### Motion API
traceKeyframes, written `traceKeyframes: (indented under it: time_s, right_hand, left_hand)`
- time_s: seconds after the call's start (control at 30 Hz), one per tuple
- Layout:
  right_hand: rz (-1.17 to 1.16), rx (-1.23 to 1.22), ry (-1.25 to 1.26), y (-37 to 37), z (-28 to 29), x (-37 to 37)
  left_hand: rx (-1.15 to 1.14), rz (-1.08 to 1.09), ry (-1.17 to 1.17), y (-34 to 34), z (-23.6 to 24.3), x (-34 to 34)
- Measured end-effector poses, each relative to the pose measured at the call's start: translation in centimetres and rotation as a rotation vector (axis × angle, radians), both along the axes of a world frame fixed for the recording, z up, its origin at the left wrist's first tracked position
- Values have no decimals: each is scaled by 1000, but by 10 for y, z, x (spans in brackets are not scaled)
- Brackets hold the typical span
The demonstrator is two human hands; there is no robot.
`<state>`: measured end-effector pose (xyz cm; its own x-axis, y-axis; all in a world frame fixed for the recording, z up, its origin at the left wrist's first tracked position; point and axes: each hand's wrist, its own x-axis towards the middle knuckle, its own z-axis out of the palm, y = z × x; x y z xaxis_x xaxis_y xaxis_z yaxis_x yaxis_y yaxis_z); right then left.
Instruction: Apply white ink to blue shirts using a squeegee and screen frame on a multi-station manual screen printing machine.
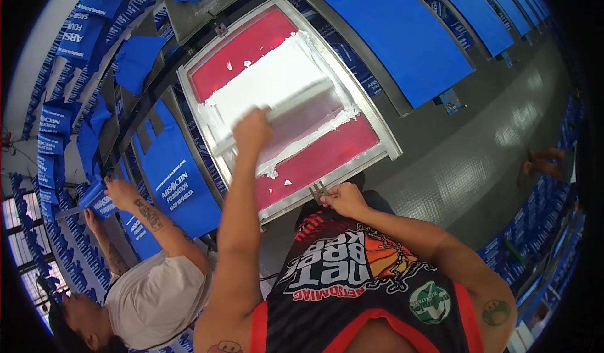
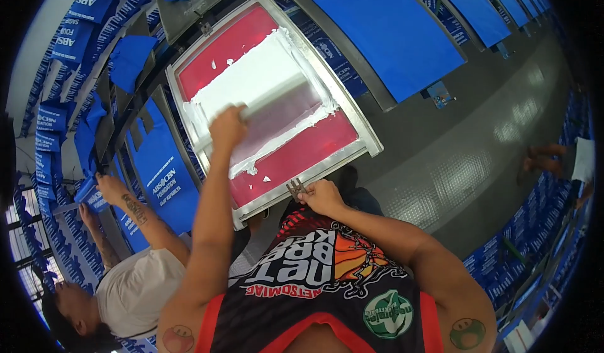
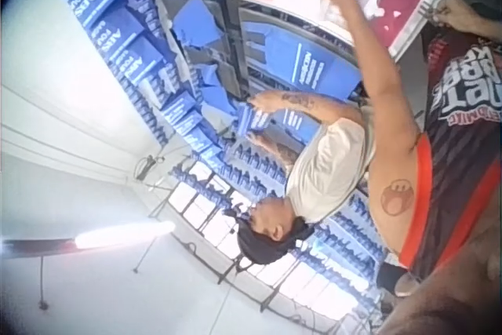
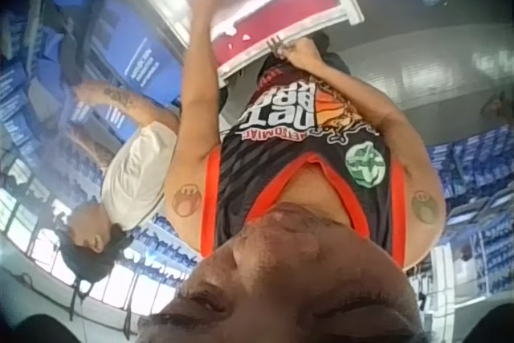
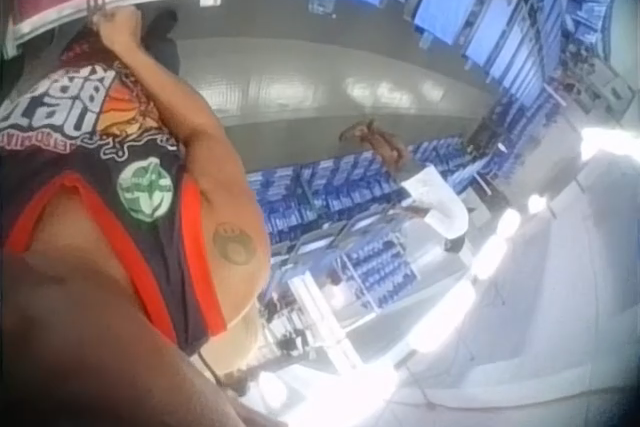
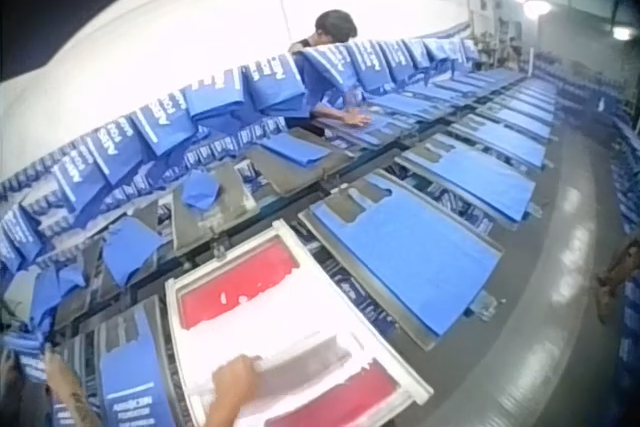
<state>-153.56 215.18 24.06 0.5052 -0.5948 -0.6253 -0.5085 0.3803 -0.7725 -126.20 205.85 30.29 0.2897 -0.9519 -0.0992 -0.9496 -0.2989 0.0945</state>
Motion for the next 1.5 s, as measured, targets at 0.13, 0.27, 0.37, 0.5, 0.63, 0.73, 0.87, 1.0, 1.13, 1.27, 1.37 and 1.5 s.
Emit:
traceKeyframes:
  time_s: [0.13,0.27,0.37,0.5,0.63,0.73,0.87,1.0,1.13,1.27,1.37,1.5]
  right_hand:
    - [10,-43,3,-4,11,1]
    - [-14,-95,-25,3,-6,-3]
    - [45,-122,13,-1,5,-5]
    - [42,-92,9,5,9,0]
    - [102,-121,28,-4,20,-2]
    - [393,-375,274,-20,29,-5]
    - [566,-314,356,-65,57,2]
    - [598,-195,421,-79,50,-9]
    - [551,17,171,-48,19,-9]
    - [389,243,59,-37,10,-1]
    - [266,154,83,-28,17,0]
    - [128,162,39,-21,24,1]
  left_hand:
    - [-299,-61,42,100,-7,-100]
    - [12,3,131,62,39,-70]
    - [103,51,138,4,54,-12]
    - [-292,-45,-82,-52,14,47]
    - [-582,-65,-132,-24,-68,21]
    - [-233,-60,66,-10,-10,-16]
    - [85,190,251,-1,62,32]
    - [-167,403,924,57,12,137]
    - [-333,770,1215,77,5,145]
    - [-368,881,1286,88,-21,160]
    - [-433,896,1369,91,-29,167]
    - [-481,859,1447,92,-30,171]
